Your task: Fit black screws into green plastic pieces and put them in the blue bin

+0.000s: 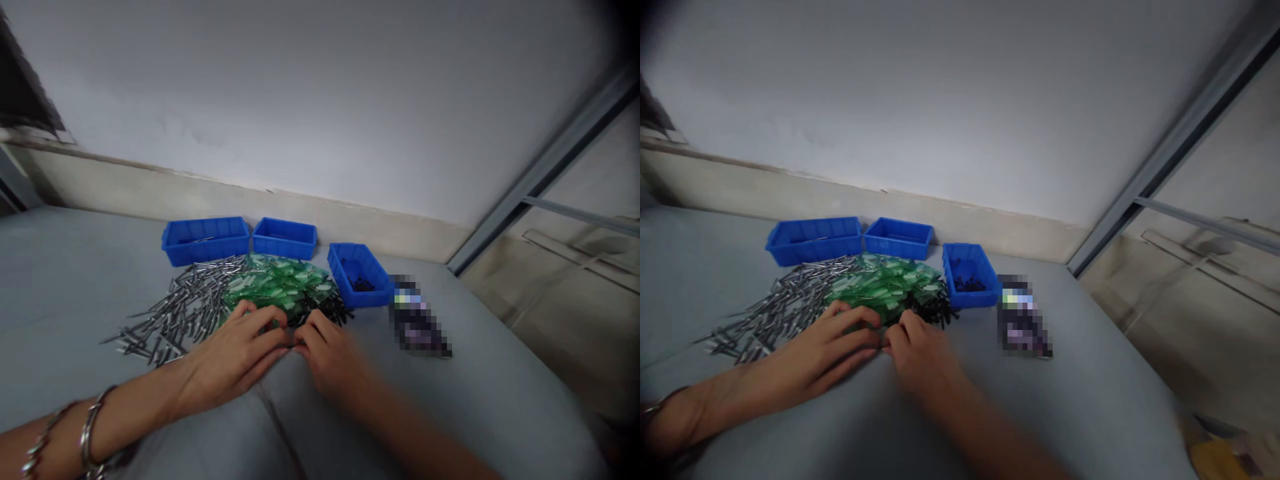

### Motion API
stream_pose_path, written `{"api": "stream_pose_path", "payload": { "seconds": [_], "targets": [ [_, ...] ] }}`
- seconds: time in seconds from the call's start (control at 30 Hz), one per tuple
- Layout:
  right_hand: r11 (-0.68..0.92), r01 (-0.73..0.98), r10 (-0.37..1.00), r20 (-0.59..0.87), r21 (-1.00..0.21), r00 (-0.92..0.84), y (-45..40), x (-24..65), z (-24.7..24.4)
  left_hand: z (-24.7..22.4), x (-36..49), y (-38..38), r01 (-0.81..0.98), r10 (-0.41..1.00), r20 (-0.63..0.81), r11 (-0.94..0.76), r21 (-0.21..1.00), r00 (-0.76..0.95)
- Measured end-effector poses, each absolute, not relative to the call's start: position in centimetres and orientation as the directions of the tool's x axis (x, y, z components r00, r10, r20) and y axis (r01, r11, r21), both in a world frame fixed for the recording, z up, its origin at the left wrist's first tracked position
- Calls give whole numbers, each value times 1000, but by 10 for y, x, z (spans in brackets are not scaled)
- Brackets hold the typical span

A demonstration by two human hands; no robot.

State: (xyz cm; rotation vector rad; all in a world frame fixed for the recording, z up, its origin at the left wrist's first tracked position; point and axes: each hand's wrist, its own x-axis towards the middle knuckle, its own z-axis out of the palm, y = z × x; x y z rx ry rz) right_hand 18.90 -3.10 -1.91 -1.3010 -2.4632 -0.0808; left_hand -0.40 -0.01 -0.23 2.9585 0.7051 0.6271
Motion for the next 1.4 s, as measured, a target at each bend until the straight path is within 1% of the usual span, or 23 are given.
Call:
{"api": "stream_pose_path", "payload": {
  "seconds": [0.2, 0.5, 0.8, 0.93, 1.07, 1.27, 1.4],
  "targets": [
    [609, 786, 750, 403, -110, -524, -33, 189, -21, -2, -3, 1, 415, 425, 382, -903, 113, 821],
    [608, 781, 753, 419, -144, -508, -32, 188, -18, -4, -5, -1, 406, 420, 380, -906, 122, 824],
    [584, 788, 789, 360, -192, -498, -34, 187, -11, -3, -4, 0, 392, 415, 412, -909, 142, 811],
    [525, 828, 832, 326, -198, -449, -34, 188, -8, -3, -6, 0, 389, 420, 403, -907, 161, 813],
    [485, 847, 856, 312, -216, -411, -34, 189, -7, -1, -6, -1, 394, 417, 466, -907, 150, 781],
    [514, 817, 844, 326, -260, -427, -35, 190, -5, 3, -6, -2, 396, 403, 536, -908, 136, 742],
    [528, 786, 841, 326, -321, -432, -36, 191, -2, 3, -6, -3, 396, 396, 558, -909, 127, 729]
  ]
}}
